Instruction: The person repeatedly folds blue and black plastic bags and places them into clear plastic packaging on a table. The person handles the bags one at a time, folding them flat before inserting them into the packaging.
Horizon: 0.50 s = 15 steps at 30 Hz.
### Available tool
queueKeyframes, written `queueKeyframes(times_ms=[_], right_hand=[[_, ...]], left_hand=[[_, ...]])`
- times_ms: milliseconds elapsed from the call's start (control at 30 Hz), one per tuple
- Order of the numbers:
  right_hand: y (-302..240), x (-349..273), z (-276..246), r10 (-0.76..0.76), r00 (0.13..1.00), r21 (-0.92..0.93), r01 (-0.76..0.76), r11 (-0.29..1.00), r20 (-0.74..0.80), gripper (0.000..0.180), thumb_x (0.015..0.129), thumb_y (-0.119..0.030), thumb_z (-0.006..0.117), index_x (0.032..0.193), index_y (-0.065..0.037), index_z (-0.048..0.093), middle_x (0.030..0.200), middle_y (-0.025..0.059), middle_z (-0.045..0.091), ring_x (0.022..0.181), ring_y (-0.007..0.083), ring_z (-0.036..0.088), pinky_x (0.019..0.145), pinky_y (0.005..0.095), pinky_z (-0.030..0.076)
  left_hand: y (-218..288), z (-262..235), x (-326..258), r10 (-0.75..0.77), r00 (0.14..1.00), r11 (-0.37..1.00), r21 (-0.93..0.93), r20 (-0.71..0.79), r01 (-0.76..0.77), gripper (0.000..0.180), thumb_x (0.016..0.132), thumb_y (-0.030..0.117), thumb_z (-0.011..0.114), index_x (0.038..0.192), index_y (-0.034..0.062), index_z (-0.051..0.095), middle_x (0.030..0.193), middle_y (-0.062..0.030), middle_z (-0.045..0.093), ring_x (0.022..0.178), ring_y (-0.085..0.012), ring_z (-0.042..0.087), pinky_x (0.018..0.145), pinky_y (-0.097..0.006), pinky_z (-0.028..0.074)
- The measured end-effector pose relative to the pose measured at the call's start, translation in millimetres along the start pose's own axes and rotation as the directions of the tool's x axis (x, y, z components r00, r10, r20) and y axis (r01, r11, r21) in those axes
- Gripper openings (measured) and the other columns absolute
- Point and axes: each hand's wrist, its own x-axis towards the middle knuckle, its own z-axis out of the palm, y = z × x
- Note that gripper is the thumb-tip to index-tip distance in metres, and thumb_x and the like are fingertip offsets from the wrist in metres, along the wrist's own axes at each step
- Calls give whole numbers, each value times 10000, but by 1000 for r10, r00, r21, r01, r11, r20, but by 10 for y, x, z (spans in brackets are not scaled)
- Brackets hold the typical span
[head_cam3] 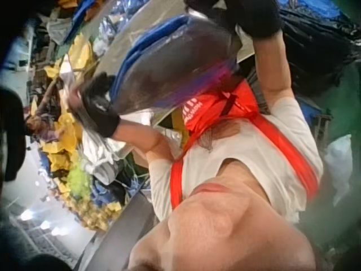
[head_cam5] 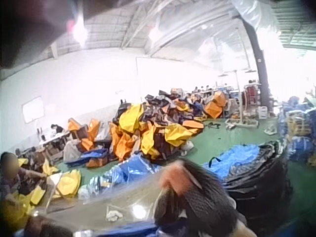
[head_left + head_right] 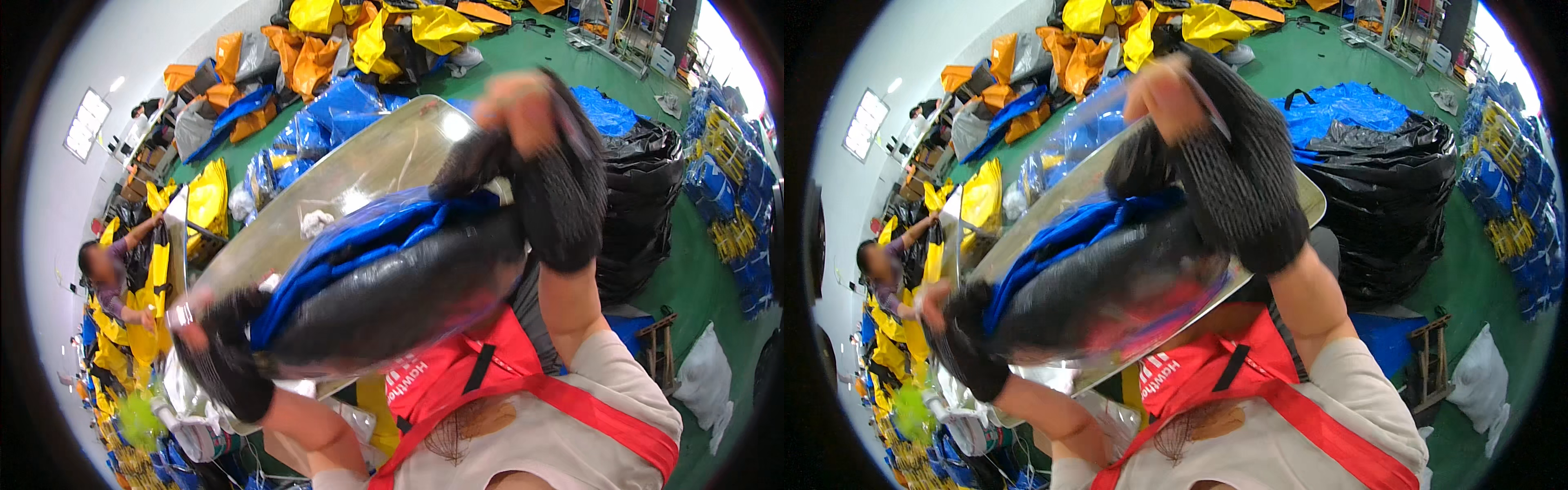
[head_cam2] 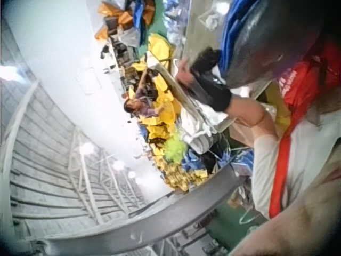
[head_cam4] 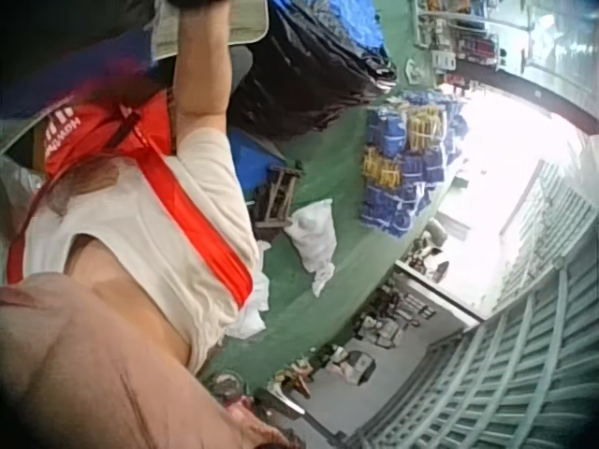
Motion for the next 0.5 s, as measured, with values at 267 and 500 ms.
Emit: queueKeyframes(times_ms=[267, 500], right_hand=[[1482, -974, 235, 133, 961, -612, 46, 790, 243, 314, 841, -303, 583, 1013, -42, 608, 967, 189, 655, 887, 369, 621, 811, 446, 476], [1555, -1485, 932, 530, 360, -586, 62, 808, 768, 383, 882, -443, 491, 950, -98, 643, 985, 176, 639, 937, 364, 615, 849, 482, 459]], left_hand=[[-2365, 565, 68, -584, 741, 696, -266, 331, 667, 424, 944, 392, 501, 1059, -5, 596, 937, -193, 662, 761, -286, 677, 650, -374, 566], [-3394, 408, -123, -718, 647, 603, -235, 258, 763, 533, 949, 489, 452, 1062, -9, 604, 946, -149, 666, 814, -217, 652, 748, -342, 536]])
